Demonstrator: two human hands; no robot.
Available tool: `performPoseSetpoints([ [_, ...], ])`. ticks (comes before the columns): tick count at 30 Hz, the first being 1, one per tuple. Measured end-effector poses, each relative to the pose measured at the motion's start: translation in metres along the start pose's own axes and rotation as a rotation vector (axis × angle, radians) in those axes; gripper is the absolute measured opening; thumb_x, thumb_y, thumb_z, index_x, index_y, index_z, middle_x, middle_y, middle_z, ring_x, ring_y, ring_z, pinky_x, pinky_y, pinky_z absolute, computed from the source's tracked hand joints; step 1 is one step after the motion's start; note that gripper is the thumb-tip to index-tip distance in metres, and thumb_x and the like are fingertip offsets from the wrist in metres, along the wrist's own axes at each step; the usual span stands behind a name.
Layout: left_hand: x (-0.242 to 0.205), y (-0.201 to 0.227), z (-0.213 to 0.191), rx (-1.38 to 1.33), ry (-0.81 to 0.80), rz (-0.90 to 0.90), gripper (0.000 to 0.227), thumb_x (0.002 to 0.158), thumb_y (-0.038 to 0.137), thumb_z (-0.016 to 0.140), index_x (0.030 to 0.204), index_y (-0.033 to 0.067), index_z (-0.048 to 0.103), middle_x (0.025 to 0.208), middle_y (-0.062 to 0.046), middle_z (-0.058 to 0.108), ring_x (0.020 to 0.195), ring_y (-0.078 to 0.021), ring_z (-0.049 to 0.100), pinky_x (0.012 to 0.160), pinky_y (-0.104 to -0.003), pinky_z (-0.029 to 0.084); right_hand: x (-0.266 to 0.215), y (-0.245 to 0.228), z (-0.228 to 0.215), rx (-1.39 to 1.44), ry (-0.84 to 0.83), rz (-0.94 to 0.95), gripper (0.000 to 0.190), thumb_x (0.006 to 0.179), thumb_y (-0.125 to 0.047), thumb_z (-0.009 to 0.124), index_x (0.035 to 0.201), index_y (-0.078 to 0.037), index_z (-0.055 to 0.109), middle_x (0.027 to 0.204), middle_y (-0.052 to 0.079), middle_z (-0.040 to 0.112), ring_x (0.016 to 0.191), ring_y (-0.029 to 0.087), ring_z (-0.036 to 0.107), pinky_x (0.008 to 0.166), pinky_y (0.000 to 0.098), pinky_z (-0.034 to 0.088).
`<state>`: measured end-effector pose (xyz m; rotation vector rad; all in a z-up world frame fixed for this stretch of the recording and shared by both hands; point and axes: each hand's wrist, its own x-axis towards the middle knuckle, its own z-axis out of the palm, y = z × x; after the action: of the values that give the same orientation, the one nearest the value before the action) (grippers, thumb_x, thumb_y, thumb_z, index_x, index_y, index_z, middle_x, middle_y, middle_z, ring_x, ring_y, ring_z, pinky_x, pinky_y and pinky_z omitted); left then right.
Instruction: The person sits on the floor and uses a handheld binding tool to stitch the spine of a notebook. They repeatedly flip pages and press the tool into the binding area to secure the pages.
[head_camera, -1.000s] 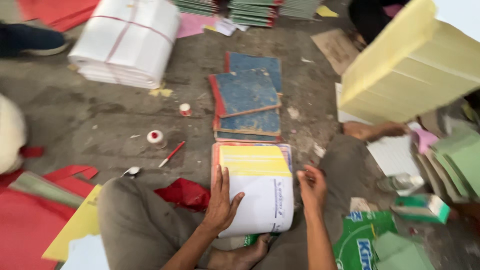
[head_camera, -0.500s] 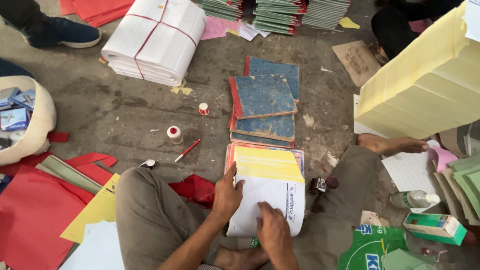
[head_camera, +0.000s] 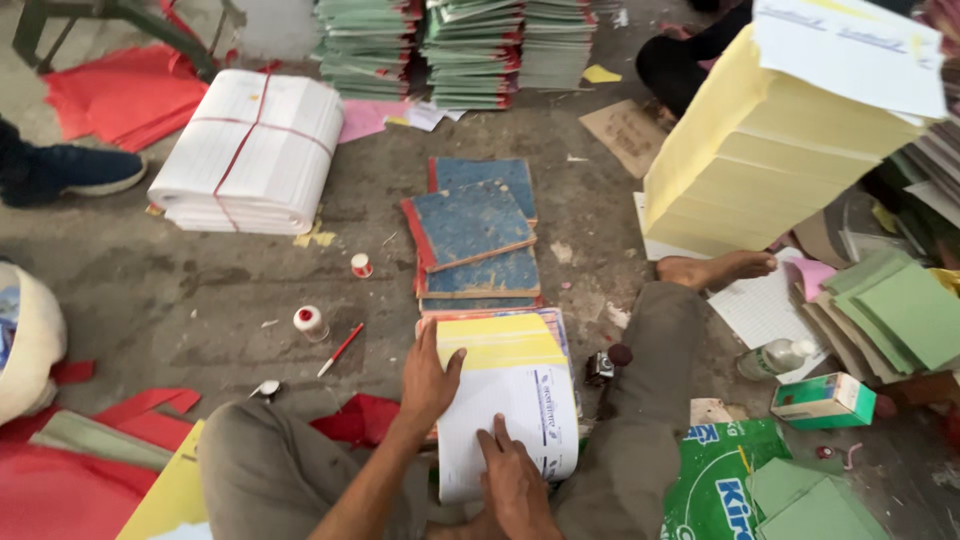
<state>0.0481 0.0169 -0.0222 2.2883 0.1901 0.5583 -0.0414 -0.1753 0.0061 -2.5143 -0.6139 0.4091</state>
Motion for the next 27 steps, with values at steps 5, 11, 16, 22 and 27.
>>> performPoseSetpoints([
  [5, 0.099, -0.012, 0.062, 0.229, -0.451, 0.250, 0.071, 0.096, 0.048, 0.066, 0.138, -0.0069, 0.051, 0.134, -0.030, 0.062, 0.126, -0.0444, 0.059, 0.107, -0.049, 0.046, 0.008, -0.021, -0.034, -0.067, -0.130, 0.121, 0.065, 0.084, -0.014, 0.063, 0.146, -0.009, 0.043, 0.161, 0.021, 0.030, 0.123, 0.039, 0.050, 0.100, 0.0518, 0.044],
  [11, 0.121, -0.013, 0.144, 0.461, -0.865, 0.070, 0.082, 0.098, 0.066, 0.045, 0.141, -0.0025, 0.051, 0.141, -0.029, 0.057, 0.132, -0.0439, 0.054, 0.112, -0.052, 0.040, 0.141, 0.076, -0.222, -0.652, 0.146, 0.796, 0.067, 0.087, -0.019, 0.059, 0.150, -0.007, 0.038, 0.163, 0.020, 0.026, 0.132, 0.040, 0.039, 0.104, 0.0579, 0.033],
  [16, 0.114, -0.016, 0.142, 0.540, -0.753, 0.224, 0.085, 0.097, 0.067, 0.045, 0.145, -0.0034, 0.042, 0.146, -0.033, 0.046, 0.135, -0.0481, 0.045, 0.112, -0.055, 0.034, 0.165, 0.177, -0.322, -1.020, -0.203, 1.285, 0.070, 0.090, -0.024, 0.057, 0.153, -0.005, 0.033, 0.165, 0.020, 0.023, 0.138, 0.042, 0.030, 0.107, 0.0630, 0.023],
  [22, 0.080, 0.084, 0.097, 0.380, -0.598, 0.259, 0.066, 0.096, 0.043, 0.058, 0.147, 0.0040, 0.044, 0.138, -0.026, 0.057, 0.125, -0.0455, 0.055, 0.104, -0.052, 0.045, 0.140, 0.212, -0.343, -1.174, -0.332, 1.341, 0.073, 0.094, -0.029, 0.054, 0.157, -0.003, 0.027, 0.168, 0.019, 0.019, 0.146, 0.044, 0.018, 0.110, 0.0691, 0.011],
  [27, 0.014, 0.149, 0.052, 0.386, -0.534, 0.480, 0.046, 0.093, 0.028, 0.066, 0.134, 0.0076, 0.059, 0.116, -0.018, 0.067, 0.108, -0.0389, 0.062, 0.093, -0.049, 0.052, 0.125, 0.216, -0.332, -1.162, -0.328, 1.347, 0.076, 0.097, -0.033, 0.051, 0.159, -0.001, 0.023, 0.169, 0.019, 0.016, 0.152, 0.045, 0.011, 0.113, 0.0727, 0.003],
])
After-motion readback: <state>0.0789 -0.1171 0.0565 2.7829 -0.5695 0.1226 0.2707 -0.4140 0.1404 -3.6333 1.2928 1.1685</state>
